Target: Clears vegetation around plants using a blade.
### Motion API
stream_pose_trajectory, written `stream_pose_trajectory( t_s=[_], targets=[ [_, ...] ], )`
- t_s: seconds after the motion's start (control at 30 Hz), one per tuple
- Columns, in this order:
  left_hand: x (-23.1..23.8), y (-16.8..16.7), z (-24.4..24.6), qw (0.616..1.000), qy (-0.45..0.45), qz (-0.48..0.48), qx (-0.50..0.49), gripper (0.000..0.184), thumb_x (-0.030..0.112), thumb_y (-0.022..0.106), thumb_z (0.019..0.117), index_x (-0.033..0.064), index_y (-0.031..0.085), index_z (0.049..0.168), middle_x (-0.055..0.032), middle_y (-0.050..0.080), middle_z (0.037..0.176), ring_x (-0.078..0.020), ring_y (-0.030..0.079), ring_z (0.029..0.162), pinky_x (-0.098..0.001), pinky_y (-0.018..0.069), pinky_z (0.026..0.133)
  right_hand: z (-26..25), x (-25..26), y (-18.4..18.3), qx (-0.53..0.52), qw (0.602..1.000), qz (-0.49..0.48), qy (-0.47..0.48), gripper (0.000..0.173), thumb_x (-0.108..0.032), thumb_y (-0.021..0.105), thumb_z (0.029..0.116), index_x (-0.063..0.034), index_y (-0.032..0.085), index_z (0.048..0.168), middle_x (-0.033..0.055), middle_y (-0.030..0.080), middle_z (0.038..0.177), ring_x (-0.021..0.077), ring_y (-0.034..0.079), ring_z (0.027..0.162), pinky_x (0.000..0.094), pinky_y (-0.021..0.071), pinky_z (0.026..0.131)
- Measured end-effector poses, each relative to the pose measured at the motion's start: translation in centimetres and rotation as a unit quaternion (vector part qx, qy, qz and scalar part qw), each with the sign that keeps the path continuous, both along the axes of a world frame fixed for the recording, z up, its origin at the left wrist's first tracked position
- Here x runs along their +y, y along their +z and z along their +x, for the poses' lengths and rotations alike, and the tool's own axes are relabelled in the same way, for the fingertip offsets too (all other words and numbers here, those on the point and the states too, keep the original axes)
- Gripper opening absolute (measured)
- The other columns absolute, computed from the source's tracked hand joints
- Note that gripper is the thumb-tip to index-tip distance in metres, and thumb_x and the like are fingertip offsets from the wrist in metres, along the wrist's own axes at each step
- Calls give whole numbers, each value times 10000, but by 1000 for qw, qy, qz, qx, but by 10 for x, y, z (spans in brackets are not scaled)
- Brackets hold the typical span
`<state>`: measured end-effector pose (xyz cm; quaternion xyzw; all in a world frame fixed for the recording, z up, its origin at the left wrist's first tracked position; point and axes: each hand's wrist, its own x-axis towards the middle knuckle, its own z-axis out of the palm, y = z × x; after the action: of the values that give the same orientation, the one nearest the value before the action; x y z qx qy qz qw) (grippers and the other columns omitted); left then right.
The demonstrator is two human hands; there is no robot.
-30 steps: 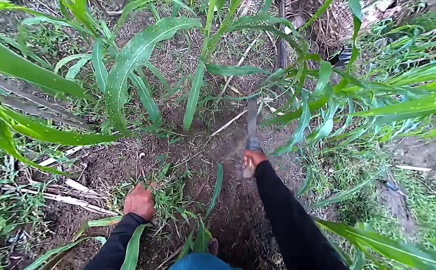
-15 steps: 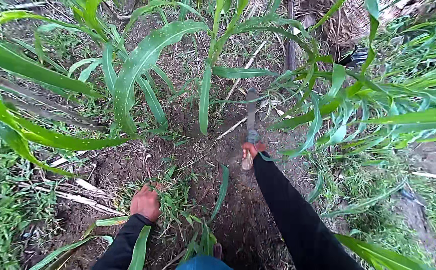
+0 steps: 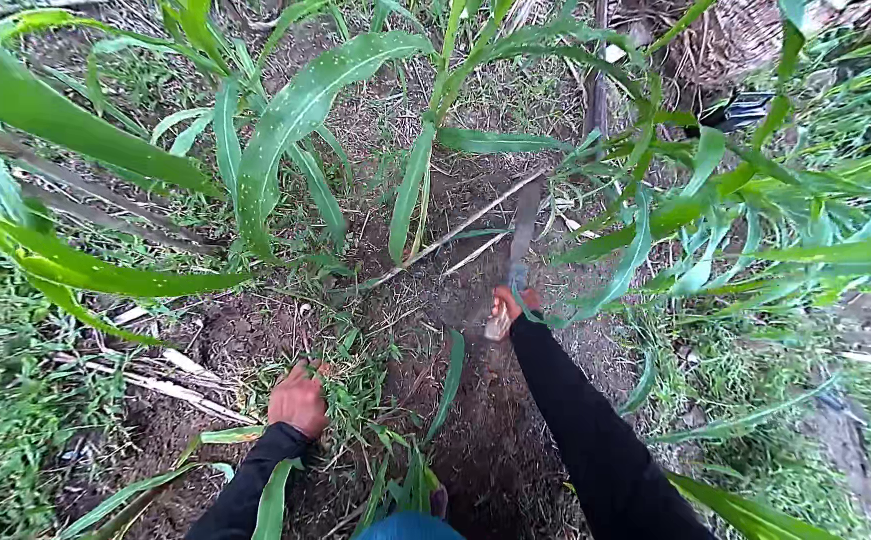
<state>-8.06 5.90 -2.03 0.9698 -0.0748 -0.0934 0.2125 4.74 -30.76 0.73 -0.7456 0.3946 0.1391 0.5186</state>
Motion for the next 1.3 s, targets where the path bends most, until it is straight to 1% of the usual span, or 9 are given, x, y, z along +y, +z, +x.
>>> stream_pose_trajectory(
  t_s=[0.2, 0.27, 0.43, 0.67, 0.87, 0.93, 1.0, 1.13, 1.3],
  targets=[
    [-1, 2, 2, 1000, -3, 3, 11, 524, -18, 798, 612, -141, 705, 1113, -336, 710, 1130, -541, 656, 1148, -661, 530, 870, -22, 4, 41, 141, 964, -59, 216, 854, -33, 726, 884, -9, 219, 1571, 223, 622, 1066, 230, 622, 696, 387, 549, 657],
    [-2, 7, 3, 1000, -2, 4, 26, 529, -27, 798, 615, -146, 699, 1120, -348, 701, 1142, -554, 648, 1152, -669, 524, 868, -23, -15, 43, 117, 970, -79, 196, 830, 7, 715, 878, 20, 244, 1561, 255, 605, 1130, 235, 617, 718, 380, 546, 670],
    [0, -2, 3, 1000, -7, -3, -22, 442, -7, 773, 617, -154, 701, 1028, -324, 721, 1077, -529, 679, 1096, -654, 543, 825, 15, -1, 9, 35, 998, -52, 4, 425, -45, 731, 899, 93, 535, 1250, 128, 641, 784, 175, 619, 556, 333, 573, 574],
    [0, -2, 5, 1000, -12, 7, -13, 435, -15, 771, 634, -153, 702, 1041, -330, 721, 1060, -530, 680, 1092, -647, 537, 832, -24, -48, 50, 167, 909, -191, 331, 815, -170, 840, 810, 9, 439, 1496, 294, 627, 1268, 395, 688, 1022, 557, 549, 916],
    [-1, 1, 7, 999, -12, 26, 25, 505, 12, 784, 650, -147, 693, 1121, -332, 710, 1120, -519, 659, 1154, -642, 530, 884, 29, -20, 14, 11, 1000, -16, 8, 429, -82, 704, 922, 89, 502, 1259, 120, 617, 757, 186, 615, 552, 363, 583, 574],
    [1, -2, 6, 999, -18, 31, 30, 478, 23, 782, 654, -157, 693, 1088, -333, 713, 1100, -518, 662, 1148, -638, 531, 879, 33, -10, 10, 49, 996, -15, 75, 414, -63, 717, 897, 83, 532, 1238, 123, 629, 773, 186, 613, 557, 356, 571, 571],
    [-1, 2, 9, 998, -14, 33, 56, 466, -5, 775, 690, -163, 684, 1118, -341, 704, 1130, -520, 639, 1194, -635, 517, 919, 13, -15, 25, 100, 966, -90, 220, 577, -45, 776, 833, 61, 515, 1336, 178, 658, 927, 232, 657, 661, 398, 586, 637],
    [-2, 11, 10, 997, -20, 29, 71, 586, 32, 814, 673, -152, 661, 1207, -352, 687, 1181, -535, 621, 1214, -653, 503, 931, -43, -54, 40, 152, 905, -216, 334, 842, -171, 854, 779, 14, 448, 1493, 292, 604, 1340, 416, 625, 1204, 592, 475, 1043],
    [-2, 11, 10, 997, -17, 34, 66, 541, 6, 808, 674, -171, 663, 1164, -363, 686, 1162, -543, 615, 1218, -658, 501, 926, -62, -2, 61, 77, 967, -84, 229, 679, -79, 796, 805, 47, 486, 1396, 176, 671, 937, 229, 661, 633, 401, 592, 621]
  ],
)
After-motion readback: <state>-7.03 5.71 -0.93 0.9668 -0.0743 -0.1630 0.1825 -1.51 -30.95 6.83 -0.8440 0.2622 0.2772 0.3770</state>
